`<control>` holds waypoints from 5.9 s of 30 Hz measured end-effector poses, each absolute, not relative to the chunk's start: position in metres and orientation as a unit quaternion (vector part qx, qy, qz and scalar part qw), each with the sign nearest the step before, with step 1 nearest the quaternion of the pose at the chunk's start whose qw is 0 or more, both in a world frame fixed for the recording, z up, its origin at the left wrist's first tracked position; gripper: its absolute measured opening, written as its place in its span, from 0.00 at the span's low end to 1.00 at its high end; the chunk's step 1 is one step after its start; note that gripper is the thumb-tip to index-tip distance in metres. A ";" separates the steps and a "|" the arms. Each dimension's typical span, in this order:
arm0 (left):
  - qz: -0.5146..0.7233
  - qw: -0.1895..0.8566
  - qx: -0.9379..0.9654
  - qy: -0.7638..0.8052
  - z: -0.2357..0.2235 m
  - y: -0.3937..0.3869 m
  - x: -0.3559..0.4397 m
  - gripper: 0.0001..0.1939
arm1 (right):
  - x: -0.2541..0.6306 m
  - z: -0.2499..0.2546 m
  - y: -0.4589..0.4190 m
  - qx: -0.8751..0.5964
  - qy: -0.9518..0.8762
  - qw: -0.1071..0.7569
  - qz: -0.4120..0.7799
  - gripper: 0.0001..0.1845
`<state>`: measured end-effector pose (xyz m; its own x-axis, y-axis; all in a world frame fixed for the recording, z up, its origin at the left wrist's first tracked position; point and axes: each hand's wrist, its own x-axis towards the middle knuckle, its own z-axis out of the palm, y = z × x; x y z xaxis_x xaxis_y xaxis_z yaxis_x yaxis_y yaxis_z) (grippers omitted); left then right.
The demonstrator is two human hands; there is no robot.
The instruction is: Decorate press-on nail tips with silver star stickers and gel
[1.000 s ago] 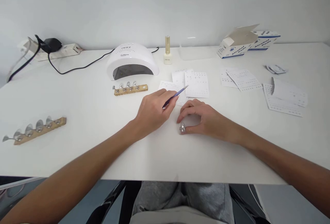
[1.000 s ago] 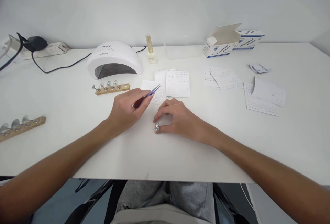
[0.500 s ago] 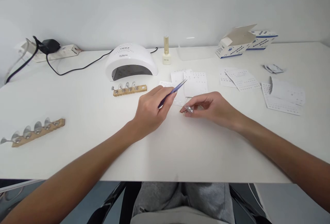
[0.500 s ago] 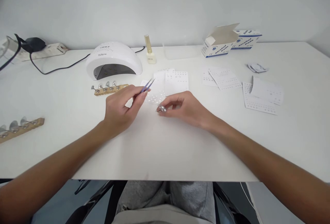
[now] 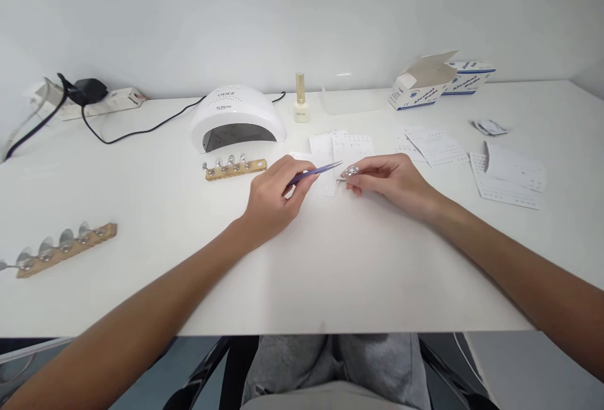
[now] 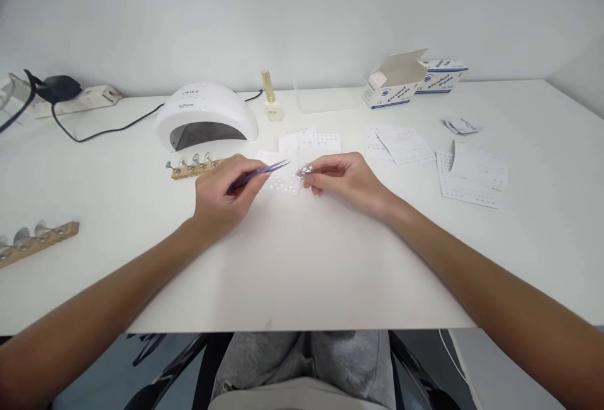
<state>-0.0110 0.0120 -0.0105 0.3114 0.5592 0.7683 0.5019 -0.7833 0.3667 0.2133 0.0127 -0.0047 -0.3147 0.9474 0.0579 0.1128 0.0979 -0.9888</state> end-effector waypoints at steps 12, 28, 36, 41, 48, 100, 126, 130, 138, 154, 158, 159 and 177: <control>0.477 -0.095 0.839 0.245 -0.023 0.018 -0.014 0.05 | 0.211 -0.007 0.012 -0.440 -0.626 0.402 0.503 0.05; 0.469 -0.127 0.835 0.258 -0.024 0.018 -0.013 0.04 | 0.212 -0.007 0.011 -0.446 -0.625 0.401 0.499 0.04; 0.464 -0.127 0.838 0.259 -0.024 0.019 -0.014 0.04 | 0.211 -0.007 0.011 -0.447 -0.626 0.401 0.498 0.05; 0.454 -0.137 0.840 0.264 -0.026 0.019 -0.015 0.04 | 0.210 -0.004 0.009 -0.456 -0.632 0.400 0.483 0.04; 0.426 -0.189 0.845 0.261 -0.021 0.018 -0.015 0.05 | 0.205 -0.008 0.007 -0.485 -0.641 0.425 0.417 0.04; 0.642 0.269 0.652 0.301 0.015 0.004 -0.009 0.03 | 0.207 -0.003 0.002 -0.449 -0.631 0.367 0.515 0.06; 0.673 0.281 0.651 0.208 0.009 -0.005 -0.002 0.05 | 0.206 -0.005 0.001 -0.436 -0.615 0.356 0.553 0.04; 0.669 0.266 0.658 0.221 0.009 -0.003 -0.003 0.04 | 0.207 -0.006 0.001 -0.433 -0.604 0.364 0.562 0.05; 0.678 0.253 0.650 0.233 0.009 -0.003 -0.003 0.05 | 0.208 -0.009 0.004 -0.418 -0.596 0.374 0.574 0.05; 0.684 0.272 0.633 0.241 0.008 0.002 -0.006 0.05 | 0.204 -0.004 0.001 -0.419 -0.620 0.394 0.533 0.07; 0.689 0.262 0.637 0.227 0.008 0.003 -0.006 0.04 | 0.202 -0.005 -0.001 -0.423 -0.616 0.402 0.530 0.06; 0.689 0.261 0.638 0.224 0.008 0.003 -0.006 0.04 | 0.202 -0.005 -0.001 -0.422 -0.612 0.401 0.535 0.06; 0.666 0.243 0.676 0.200 0.008 -0.014 0.001 0.04 | 0.203 -0.004 0.000 -0.438 -0.611 0.369 0.547 0.10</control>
